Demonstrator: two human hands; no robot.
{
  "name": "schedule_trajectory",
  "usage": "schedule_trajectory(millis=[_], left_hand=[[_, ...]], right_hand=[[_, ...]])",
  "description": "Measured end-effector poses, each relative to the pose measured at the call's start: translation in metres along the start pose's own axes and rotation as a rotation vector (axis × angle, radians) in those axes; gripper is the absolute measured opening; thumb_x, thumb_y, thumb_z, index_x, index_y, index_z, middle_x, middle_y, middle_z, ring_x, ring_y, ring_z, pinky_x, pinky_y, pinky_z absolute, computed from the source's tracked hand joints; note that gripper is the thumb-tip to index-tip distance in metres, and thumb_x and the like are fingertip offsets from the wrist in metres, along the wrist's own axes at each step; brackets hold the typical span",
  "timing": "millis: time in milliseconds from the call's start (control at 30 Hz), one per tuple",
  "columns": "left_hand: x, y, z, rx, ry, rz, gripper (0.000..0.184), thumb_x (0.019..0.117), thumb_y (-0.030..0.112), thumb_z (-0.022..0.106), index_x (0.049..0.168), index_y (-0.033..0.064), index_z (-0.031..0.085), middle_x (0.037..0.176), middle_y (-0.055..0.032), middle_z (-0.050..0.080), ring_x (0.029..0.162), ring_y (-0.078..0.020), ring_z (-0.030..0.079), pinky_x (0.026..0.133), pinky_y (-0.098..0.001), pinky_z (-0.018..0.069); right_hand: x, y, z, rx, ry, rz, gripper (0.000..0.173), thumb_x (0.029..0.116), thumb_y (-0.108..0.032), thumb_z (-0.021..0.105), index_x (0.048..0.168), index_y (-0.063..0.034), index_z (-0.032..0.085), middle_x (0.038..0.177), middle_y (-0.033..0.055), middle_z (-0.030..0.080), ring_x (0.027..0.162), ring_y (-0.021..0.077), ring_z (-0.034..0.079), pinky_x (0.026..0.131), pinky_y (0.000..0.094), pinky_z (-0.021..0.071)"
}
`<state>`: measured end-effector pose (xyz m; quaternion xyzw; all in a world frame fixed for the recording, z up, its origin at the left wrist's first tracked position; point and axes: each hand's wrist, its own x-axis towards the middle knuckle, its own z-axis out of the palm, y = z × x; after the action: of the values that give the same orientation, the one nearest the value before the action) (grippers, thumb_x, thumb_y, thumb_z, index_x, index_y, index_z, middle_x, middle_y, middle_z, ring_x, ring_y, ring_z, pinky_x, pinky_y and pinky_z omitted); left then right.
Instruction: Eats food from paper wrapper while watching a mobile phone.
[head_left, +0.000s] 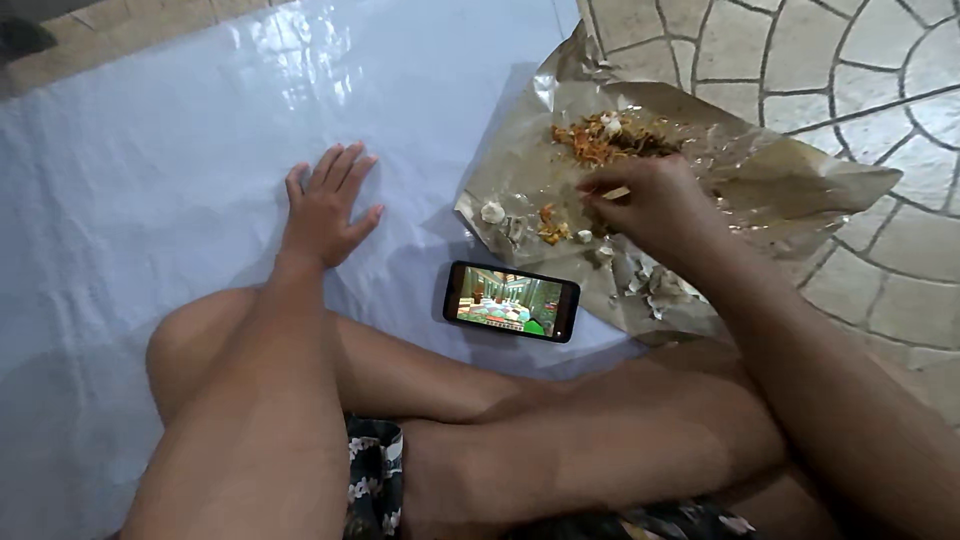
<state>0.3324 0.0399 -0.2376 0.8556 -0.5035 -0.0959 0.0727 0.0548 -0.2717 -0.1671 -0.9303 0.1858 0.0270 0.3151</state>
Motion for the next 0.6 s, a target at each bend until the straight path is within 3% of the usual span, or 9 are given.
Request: schedule_trajectory(millis=[100, 200, 267, 400, 467, 567, 600], left_hand=[[0.001, 0.0, 0.0, 0.013, -0.003, 0.002, 0.073, 0.0992, 0.066, 0.029, 0.159, 0.0253, 0.037, 0.17, 0.0003, 0.027, 0.158, -0.0254, 0.02, 0.119, -0.0661, 0.0122], [0.0, 0.001, 0.001, 0.016, 0.001, 0.005, 0.073, 0.0994, 0.066, 0.029, 0.159, 0.0248, 0.037, 0.169, 0.0001, 0.027, 0.157, -0.0258, 0.021, 0.119, -0.0655, 0.0125], [0.0, 0.001, 0.0, 0.009, 0.002, 0.006, 0.074, 0.099, 0.067, 0.028, 0.159, 0.0248, 0.037, 0.169, 0.0, 0.028, 0.157, -0.0263, 0.021, 0.119, -0.0659, 0.0128], [0.0, 0.0, 0.001, 0.006, 0.012, 0.015, 0.074, 0.0992, 0.067, 0.028, 0.158, 0.0234, 0.039, 0.169, -0.0015, 0.029, 0.157, -0.0278, 0.022, 0.118, -0.0667, 0.014], [-0.001, -0.002, 0.001, 0.002, 0.015, 0.015, 0.073, 0.0993, 0.067, 0.029, 0.158, 0.0248, 0.039, 0.169, 0.0002, 0.029, 0.157, -0.0261, 0.022, 0.119, -0.0661, 0.0133], [-0.001, -0.002, 0.0, -0.014, 0.035, 0.02, 0.071, 0.0997, 0.064, 0.032, 0.158, 0.0238, 0.04, 0.168, -0.0009, 0.031, 0.156, -0.0279, 0.024, 0.118, -0.0686, 0.0141], [-0.001, -0.002, 0.001, -0.014, 0.033, 0.016, 0.071, 0.0997, 0.064, 0.033, 0.158, 0.0241, 0.04, 0.168, -0.0008, 0.03, 0.156, -0.0277, 0.024, 0.118, -0.0685, 0.0139]], right_hand=[[-0.005, -0.012, 0.014, -0.054, -0.04, -0.085, 0.019, 0.0972, -0.005, 0.069, 0.116, -0.0006, 0.073, 0.109, 0.0192, 0.071, 0.091, 0.0349, 0.072, 0.083, 0.0546, 0.0589], [-0.006, -0.028, 0.027, -0.149, -0.123, -0.046, 0.034, 0.0969, -0.021, 0.073, 0.125, -0.0018, 0.068, 0.122, 0.0192, 0.067, 0.105, 0.0373, 0.068, 0.089, 0.0549, 0.0577], [-0.009, -0.033, 0.039, -0.2, -0.145, -0.028, 0.041, 0.0929, -0.023, 0.079, 0.124, 0.0001, 0.068, 0.121, 0.0207, 0.065, 0.109, 0.0394, 0.065, 0.09, 0.0538, 0.057], [-0.011, -0.028, 0.049, -0.186, -0.1, -0.087, 0.026, 0.0934, -0.003, 0.073, 0.119, 0.0011, 0.07, 0.117, 0.0208, 0.067, 0.109, 0.0403, 0.066, 0.091, 0.0528, 0.0572], [-0.01, -0.024, 0.047, -0.179, -0.082, -0.116, 0.027, 0.0944, -0.007, 0.073, 0.12, -0.0007, 0.07, 0.12, 0.02, 0.067, 0.11, 0.0398, 0.066, 0.092, 0.0532, 0.0567], [-0.011, -0.022, 0.052, -0.224, -0.028, -0.14, 0.035, 0.096, -0.024, 0.075, 0.123, -0.0036, 0.069, 0.122, 0.0182, 0.067, 0.111, 0.0388, 0.066, 0.088, 0.0537, 0.0573], [-0.012, -0.022, 0.055, -0.236, -0.01, -0.161, 0.031, 0.0973, -0.022, 0.073, 0.122, -0.0035, 0.07, 0.12, 0.0181, 0.068, 0.111, 0.0388, 0.066, 0.087, 0.0533, 0.0577]])
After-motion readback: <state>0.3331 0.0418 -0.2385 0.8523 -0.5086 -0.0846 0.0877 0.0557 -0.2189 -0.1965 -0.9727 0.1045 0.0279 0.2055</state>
